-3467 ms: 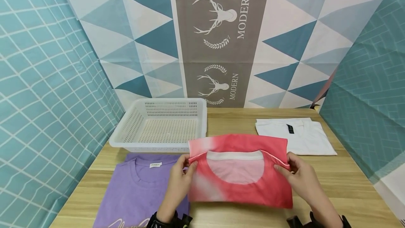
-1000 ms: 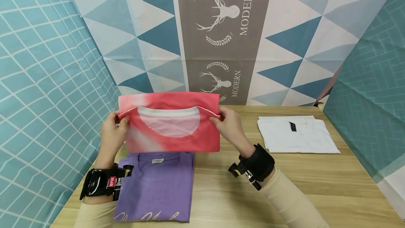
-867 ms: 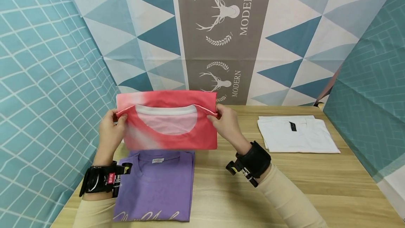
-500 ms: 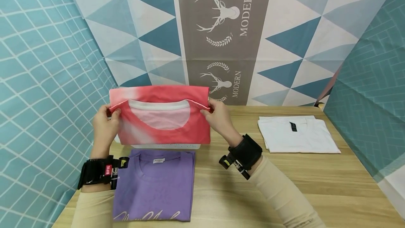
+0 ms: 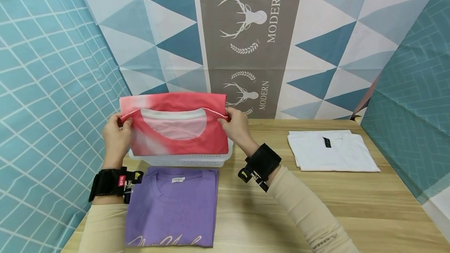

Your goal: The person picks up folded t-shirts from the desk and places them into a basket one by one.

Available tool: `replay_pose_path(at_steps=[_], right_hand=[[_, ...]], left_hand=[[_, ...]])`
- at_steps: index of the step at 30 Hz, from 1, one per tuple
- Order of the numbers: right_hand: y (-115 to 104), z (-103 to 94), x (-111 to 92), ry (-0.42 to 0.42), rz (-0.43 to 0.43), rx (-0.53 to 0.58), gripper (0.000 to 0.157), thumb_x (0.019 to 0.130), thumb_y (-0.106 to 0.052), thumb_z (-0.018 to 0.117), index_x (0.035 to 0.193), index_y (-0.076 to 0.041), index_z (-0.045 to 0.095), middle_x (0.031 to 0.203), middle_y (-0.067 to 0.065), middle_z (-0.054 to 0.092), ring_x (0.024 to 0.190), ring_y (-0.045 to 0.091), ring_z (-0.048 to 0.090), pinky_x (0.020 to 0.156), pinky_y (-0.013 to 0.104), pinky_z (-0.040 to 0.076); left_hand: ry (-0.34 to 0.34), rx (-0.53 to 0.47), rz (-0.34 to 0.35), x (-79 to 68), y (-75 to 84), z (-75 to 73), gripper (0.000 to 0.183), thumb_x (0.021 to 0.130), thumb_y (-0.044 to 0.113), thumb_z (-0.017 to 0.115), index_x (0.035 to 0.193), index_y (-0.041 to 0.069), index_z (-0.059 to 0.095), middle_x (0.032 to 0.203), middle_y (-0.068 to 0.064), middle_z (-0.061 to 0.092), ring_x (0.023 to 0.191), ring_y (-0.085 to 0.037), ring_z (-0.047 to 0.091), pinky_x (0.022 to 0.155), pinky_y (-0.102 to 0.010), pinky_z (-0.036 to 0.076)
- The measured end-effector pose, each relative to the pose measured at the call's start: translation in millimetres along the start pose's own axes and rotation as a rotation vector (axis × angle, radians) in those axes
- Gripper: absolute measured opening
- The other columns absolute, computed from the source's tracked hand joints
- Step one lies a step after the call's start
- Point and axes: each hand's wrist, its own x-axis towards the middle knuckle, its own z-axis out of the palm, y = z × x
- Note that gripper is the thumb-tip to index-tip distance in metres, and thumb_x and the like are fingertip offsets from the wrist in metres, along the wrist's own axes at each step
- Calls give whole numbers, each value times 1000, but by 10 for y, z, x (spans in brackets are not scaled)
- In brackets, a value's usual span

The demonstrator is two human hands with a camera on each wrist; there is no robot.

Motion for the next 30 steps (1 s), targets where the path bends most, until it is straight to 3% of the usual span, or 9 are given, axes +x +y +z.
replay_pose_path(at_steps=[6, 12, 15, 19, 22, 30], right_hand=[[85, 104, 34, 12, 17, -8, 10, 86, -8, 68, 86, 0, 63, 79, 15, 66, 71, 18, 51, 60, 20, 35], [173, 166, 59, 23, 46, -23, 11, 86, -9, 68, 84, 0, 62, 79, 14, 64, 72, 19, 51, 61, 20, 35], [205, 183, 69, 24, 48, -30, 11, 87, -9, 68, 84, 0, 62, 79, 14, 63, 72, 20, 52, 61, 20, 35], [245, 211, 87, 12, 46, -36, 11, 88, -10, 67, 86, 0, 62, 81, 14, 65, 73, 20, 53, 61, 20, 35], [268, 237, 102, 9, 45, -33, 10, 88, -9, 67, 87, -1, 62, 82, 15, 66, 73, 20, 53, 61, 19, 36], [302, 298, 126, -18, 46, -38, 10, 88, -9, 66, 87, -1, 61, 83, 15, 66, 71, 18, 53, 61, 19, 36]], left_hand=[[20, -26, 48, 85, -63, 105, 28, 96, 8, 51, 117, -10, 57, 109, -31, 62, 94, -31, 55, 69, -8, 30], [17, -26, 55, 104, -133, 199, 24, 95, 6, 53, 113, -10, 59, 105, -30, 63, 93, -30, 56, 70, -5, 29], [13, -29, 52, 108, -170, 231, 23, 95, 5, 53, 112, -10, 59, 103, -29, 63, 89, -23, 55, 69, -6, 29], [22, -28, 49, 133, -210, 278, 23, 95, 6, 54, 113, -8, 60, 103, -26, 64, 81, -2, 47, 70, -3, 30], [27, -33, 48, 149, -232, 307, 23, 95, 6, 55, 112, -7, 61, 102, -25, 65, 78, 7, 41, 69, -2, 31], [16, -32, 24, 163, -284, 352, 21, 94, 6, 55, 110, -8, 61, 103, -27, 64, 79, 2, 45, 69, -4, 32]])
